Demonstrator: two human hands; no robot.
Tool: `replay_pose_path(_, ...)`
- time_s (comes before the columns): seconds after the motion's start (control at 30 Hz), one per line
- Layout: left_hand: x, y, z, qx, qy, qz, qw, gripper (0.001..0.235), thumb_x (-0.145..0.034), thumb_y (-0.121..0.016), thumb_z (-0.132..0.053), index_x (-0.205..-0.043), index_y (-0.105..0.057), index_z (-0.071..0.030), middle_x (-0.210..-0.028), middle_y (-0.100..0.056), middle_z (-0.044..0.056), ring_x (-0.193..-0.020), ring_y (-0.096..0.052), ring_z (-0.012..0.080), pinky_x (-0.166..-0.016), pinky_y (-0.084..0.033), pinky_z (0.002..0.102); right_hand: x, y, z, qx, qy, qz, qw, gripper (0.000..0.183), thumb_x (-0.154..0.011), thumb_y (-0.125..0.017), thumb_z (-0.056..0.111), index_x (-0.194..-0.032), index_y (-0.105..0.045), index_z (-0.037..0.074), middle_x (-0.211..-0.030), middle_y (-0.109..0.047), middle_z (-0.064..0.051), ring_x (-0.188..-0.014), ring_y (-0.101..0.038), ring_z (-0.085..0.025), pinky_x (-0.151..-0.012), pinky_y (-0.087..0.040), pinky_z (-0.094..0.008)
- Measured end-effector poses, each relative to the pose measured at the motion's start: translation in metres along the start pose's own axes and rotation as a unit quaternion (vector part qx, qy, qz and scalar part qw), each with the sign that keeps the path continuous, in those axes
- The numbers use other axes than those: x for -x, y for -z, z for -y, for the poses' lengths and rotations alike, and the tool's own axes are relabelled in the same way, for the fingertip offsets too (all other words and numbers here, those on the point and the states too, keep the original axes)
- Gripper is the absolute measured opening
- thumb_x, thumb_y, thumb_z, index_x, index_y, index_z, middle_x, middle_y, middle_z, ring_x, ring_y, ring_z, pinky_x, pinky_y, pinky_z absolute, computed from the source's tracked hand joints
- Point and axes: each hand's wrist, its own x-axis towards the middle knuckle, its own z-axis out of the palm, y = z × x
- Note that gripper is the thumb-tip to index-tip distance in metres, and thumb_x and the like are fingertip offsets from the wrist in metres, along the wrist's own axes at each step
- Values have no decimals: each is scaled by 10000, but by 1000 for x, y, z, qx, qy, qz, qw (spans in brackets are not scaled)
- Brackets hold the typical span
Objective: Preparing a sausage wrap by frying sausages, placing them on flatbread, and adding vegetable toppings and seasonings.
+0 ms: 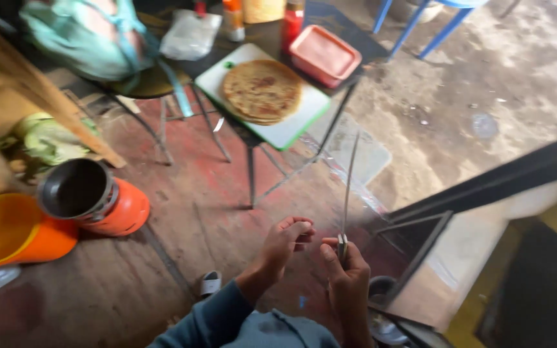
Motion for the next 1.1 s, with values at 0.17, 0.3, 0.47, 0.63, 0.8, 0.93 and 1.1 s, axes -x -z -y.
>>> replay_pose_path(0.17,4,124,-37,12,-31,-67,997,218,-951,-620,-236,-1092,-740,-121,-965,-759,34,-880,-685,146,-822,-504,301,24,-115,18,27,41,78,996,95,-935,-772,167,-979,-809,92,-815,-692,35,-744,-546,-78,-731,-465,-247)
replay_pose_path(0.3,-43,213,-34,51,-122,-112,985,98,-934,-628,-158,-930,-716,-116,-837,-693,23,-740,-593,95,-666,-446,233,28,-174,8,89,57,68,992,168,-932,-768,270,-976,-807,112,-797,-681,34,-730,-553,-92,-708,-471,-265)
replay_pose_path(0.47,-14,232,-79,21,-47,-109,993,170,-948,-630,-181,-1037,-739,-86,-919,-743,41,-810,-645,116,-742,-484,252,38,-213,31,37,-42,-2,998,94,-930,-766,193,-944,-806,110,-693,-533,59,-633,-446,-79,-614,-385,-261)
replay_pose_path(0.63,-36,249,-55,10,3,-52,999,227,-944,-668,-183,-1128,-751,-76,-952,-776,81,-822,-695,136,-723,-510,244,35,-216,23,59,-76,-70,993,111,-939,-732,225,-920,-801,140,-662,-507,68,-629,-437,-76,-596,-404,-276)
replay_pose_path(0.8,-30,216,-51,-38,34,-35,998,228,-997,-617,-179,-1156,-722,-54,-985,-757,102,-892,-693,176,-789,-500,276,41,-190,28,6,-56,-94,994,73,-952,-735,187,-917,-760,129,-585,-436,84,-540,-371,-67,-506,-323,-276)
replay_pose_path(0.93,-34,169,-33,-72,47,24,996,248,-974,-633,-191,-1163,-734,-66,-994,-761,111,-899,-689,192,-828,-489,293,40,-124,2,-52,-43,-162,984,68,-993,-724,158,-975,-779,123,-614,-405,92,-550,-344,-50,-483,-290,-264)
replay_pose_path(1.1,-27,74,2,-114,6,104,988,214,-968,-637,-196,-1115,-739,-78,-1002,-776,107,-891,-696,186,-805,-489,285,50,38,-3,75,-153,-274,946,333,-1017,-605,402,-1086,-835,171,-576,-579,16,-558,-522,-105,-581,-436,-306)
